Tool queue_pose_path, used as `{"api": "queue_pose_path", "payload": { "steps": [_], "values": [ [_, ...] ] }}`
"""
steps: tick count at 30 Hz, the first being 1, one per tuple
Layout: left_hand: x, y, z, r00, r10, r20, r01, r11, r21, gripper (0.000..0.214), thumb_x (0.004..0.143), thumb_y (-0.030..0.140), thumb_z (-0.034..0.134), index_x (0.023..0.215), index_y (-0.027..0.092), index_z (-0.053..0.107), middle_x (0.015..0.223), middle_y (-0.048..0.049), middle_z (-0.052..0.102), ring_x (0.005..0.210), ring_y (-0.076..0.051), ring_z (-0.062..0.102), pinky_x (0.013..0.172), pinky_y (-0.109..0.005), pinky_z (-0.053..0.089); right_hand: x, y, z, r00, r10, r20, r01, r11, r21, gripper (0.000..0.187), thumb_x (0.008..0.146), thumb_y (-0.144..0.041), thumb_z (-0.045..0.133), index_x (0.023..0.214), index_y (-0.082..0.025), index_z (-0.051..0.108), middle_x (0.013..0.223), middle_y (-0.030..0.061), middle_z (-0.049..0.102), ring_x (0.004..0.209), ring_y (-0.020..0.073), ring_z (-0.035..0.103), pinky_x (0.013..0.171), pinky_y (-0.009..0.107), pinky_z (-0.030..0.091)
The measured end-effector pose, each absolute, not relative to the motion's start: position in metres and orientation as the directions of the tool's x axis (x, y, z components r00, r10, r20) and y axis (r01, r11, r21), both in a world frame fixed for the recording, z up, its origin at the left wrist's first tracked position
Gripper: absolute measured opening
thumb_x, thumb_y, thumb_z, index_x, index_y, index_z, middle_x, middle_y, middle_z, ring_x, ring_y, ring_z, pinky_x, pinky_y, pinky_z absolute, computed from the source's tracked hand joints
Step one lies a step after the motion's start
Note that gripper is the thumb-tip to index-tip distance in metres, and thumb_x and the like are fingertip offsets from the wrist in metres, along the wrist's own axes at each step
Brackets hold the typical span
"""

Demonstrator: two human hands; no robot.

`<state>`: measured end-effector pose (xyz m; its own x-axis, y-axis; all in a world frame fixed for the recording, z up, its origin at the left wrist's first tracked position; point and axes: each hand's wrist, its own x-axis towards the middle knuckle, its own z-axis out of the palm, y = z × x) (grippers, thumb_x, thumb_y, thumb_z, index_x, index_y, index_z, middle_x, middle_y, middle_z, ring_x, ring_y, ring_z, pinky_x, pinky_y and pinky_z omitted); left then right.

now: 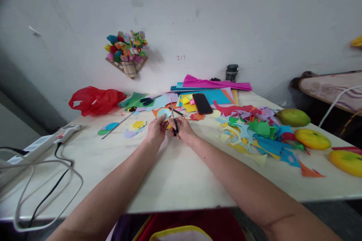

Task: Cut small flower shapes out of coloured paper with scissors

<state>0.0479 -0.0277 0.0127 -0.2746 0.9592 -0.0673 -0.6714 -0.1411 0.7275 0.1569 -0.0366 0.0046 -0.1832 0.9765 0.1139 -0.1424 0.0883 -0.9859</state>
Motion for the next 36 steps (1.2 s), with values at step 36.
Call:
{"api": "queue_pose_path", "payload": {
  "steps": [36],
  "values": [
    [0.01,-0.019,0.005,0.424,0.901,-0.088,-0.058,0.124,0.991,0.024,0.044,0.018,0.088,0.058,0.009,0.07,0.058,-0.0075,0.068,0.053,-0.013,0.061,0.059,-0.025,0.047,0.197,-0.009,0.02,-0.384,0.893,0.235,-0.037,0.239,-0.97,0.041,0.049,-0.016,0.08,0.086,-0.019,0.062,0.069,-0.0034,0.066,0.066,0.0141,0.063,0.068,0.029,0.051]
  ]
}}
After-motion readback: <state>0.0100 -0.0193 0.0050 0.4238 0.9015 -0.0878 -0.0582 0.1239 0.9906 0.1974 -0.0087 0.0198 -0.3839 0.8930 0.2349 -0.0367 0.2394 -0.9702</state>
